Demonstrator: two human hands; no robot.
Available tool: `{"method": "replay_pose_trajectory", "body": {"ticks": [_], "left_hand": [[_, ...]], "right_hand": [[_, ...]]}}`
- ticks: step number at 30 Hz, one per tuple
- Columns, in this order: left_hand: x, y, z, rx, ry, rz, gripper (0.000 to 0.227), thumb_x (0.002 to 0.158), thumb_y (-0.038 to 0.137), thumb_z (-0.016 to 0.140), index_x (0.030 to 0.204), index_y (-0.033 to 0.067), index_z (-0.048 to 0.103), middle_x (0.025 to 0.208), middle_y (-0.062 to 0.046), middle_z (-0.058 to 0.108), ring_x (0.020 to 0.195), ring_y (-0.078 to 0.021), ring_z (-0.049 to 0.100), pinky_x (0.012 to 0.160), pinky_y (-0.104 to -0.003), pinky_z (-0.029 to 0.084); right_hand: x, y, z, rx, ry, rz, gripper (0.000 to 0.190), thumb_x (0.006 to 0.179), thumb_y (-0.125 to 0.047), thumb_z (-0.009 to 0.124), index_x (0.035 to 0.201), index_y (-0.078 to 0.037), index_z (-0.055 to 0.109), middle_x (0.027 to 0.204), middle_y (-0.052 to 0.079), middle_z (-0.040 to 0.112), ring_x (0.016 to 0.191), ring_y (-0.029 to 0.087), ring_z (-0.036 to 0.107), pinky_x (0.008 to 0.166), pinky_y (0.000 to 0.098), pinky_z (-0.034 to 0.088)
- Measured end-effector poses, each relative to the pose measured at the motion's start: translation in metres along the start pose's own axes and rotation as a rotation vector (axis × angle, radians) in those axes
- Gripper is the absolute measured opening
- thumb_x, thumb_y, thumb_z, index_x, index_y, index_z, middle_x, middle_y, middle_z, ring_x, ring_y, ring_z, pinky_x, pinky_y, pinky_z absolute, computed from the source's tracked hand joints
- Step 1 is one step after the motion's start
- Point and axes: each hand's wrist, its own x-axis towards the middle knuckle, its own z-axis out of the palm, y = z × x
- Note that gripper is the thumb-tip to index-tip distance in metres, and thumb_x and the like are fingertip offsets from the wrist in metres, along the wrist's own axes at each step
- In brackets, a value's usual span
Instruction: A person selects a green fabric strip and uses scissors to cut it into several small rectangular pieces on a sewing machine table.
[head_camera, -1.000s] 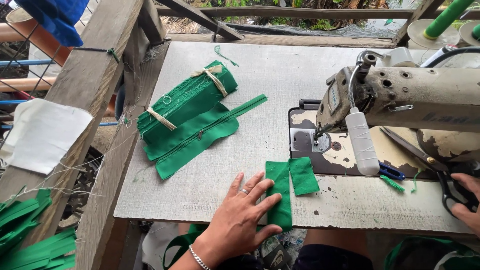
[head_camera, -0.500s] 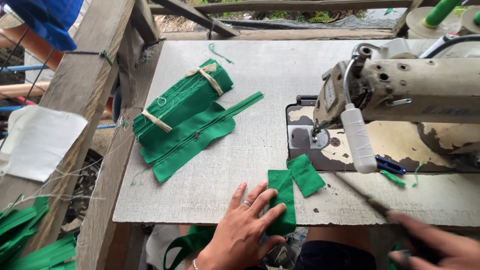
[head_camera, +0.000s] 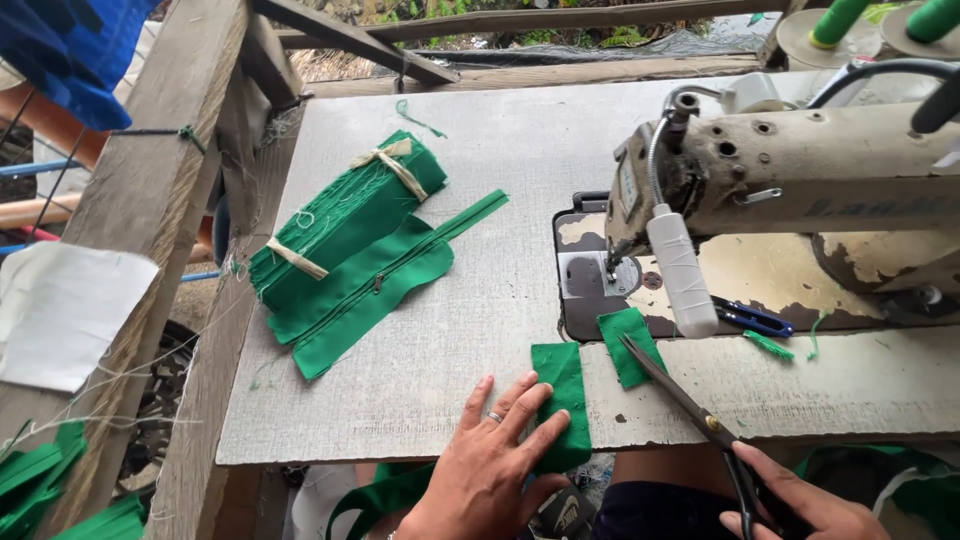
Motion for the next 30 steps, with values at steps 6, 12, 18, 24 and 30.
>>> {"method": "replay_pose_trajectory", "body": {"ticks": [6, 12, 18, 24, 30], "left_hand": [[0.01, 0.008, 0.015, -0.009, 0.003, 0.031, 0.059, 0.089, 0.038, 0.078, 0.136, 0.008, 0.059, 0.142, -0.023, 0.051, 0.143, -0.0422, 0.041, 0.118, -0.065, 0.019], [0.018, 0.011, 0.013, -0.036, 0.026, 0.05, 0.056, 0.086, 0.026, 0.08, 0.133, 0.0066, 0.057, 0.139, -0.022, 0.05, 0.142, -0.0414, 0.044, 0.117, -0.062, 0.023], [0.023, 0.019, 0.001, -0.038, 0.067, 0.006, 0.049, 0.099, 0.048, 0.06, 0.128, 0.0085, 0.062, 0.138, -0.02, 0.053, 0.138, -0.038, 0.048, 0.113, -0.06, 0.027], [0.036, 0.013, 0.01, -0.035, 0.102, -0.053, 0.023, 0.094, 0.039, 0.07, 0.103, 0.0184, 0.068, 0.137, -0.013, 0.059, 0.127, -0.0331, 0.054, 0.096, -0.053, 0.03], [0.038, 0.008, 0.015, -0.027, 0.085, -0.084, 0.024, 0.089, 0.041, 0.076, 0.1, 0.0231, 0.066, 0.135, -0.007, 0.059, 0.126, -0.0312, 0.052, 0.09, -0.052, 0.03]], "right_hand": [[-0.007, -0.003, 0.004, 0.082, 0.103, -0.051, 0.081, 0.061, -0.031, 0.098, 0.133, -0.058, 0.07, 0.095, -0.021, 0.091, 0.086, -0.008, 0.081, 0.102, 0.0084, 0.054], [-0.001, 0.021, -0.008, 0.388, 0.085, -0.025, 0.081, 0.057, -0.002, 0.098, 0.13, -0.031, 0.08, 0.103, -0.004, 0.092, 0.09, 0.004, 0.076, 0.103, 0.0135, 0.046], [0.04, 0.08, -0.069, 0.588, -0.341, 0.164, 0.095, 0.06, 0.032, 0.096, 0.141, -0.017, 0.088, 0.105, 0.018, 0.074, 0.095, 0.029, 0.064, 0.092, 0.0321, 0.035], [0.145, 0.132, -0.103, 0.424, -0.737, -0.057, 0.099, 0.048, -0.013, 0.108, 0.145, -0.017, 0.09, 0.063, 0.018, 0.06, 0.055, 0.032, 0.063, 0.057, 0.039, 0.039], [0.181, 0.096, -0.125, 0.399, -0.887, -0.163, 0.111, 0.039, -0.023, 0.114, 0.144, -0.003, 0.085, 0.058, 0.023, 0.07, 0.055, 0.033, 0.07, 0.057, 0.0406, 0.042]]}}
